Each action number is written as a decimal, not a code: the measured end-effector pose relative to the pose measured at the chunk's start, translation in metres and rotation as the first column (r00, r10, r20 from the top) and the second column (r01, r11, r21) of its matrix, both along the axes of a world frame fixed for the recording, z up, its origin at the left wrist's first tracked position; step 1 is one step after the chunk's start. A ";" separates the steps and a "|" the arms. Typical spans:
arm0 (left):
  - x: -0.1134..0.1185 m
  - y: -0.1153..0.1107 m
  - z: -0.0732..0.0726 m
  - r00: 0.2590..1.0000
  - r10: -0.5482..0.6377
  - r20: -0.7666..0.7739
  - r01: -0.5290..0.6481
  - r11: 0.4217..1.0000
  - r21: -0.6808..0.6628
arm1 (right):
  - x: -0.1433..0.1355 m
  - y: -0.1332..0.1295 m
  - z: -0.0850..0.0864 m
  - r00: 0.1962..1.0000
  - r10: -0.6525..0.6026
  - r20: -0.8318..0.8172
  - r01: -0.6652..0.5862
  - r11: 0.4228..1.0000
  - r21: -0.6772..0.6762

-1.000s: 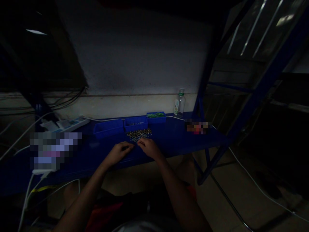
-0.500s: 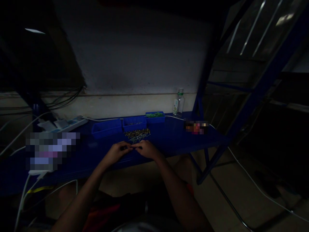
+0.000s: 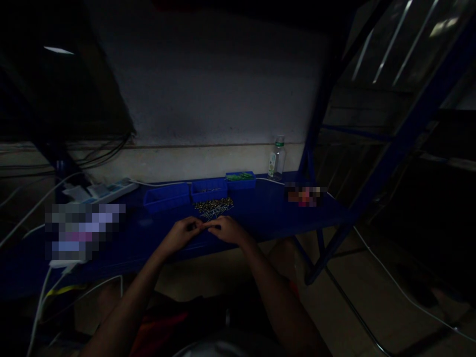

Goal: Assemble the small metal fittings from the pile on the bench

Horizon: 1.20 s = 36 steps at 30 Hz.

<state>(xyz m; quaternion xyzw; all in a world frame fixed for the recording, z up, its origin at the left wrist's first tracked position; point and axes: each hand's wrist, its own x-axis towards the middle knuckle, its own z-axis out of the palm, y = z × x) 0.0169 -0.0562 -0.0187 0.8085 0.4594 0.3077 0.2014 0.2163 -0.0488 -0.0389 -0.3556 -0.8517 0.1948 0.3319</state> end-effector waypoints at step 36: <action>0.001 -0.006 0.006 0.997 0.049 0.062 -0.047 0.998 -0.032 | -0.006 -0.002 0.002 0.847 -0.483 0.225 0.451 0.874 0.180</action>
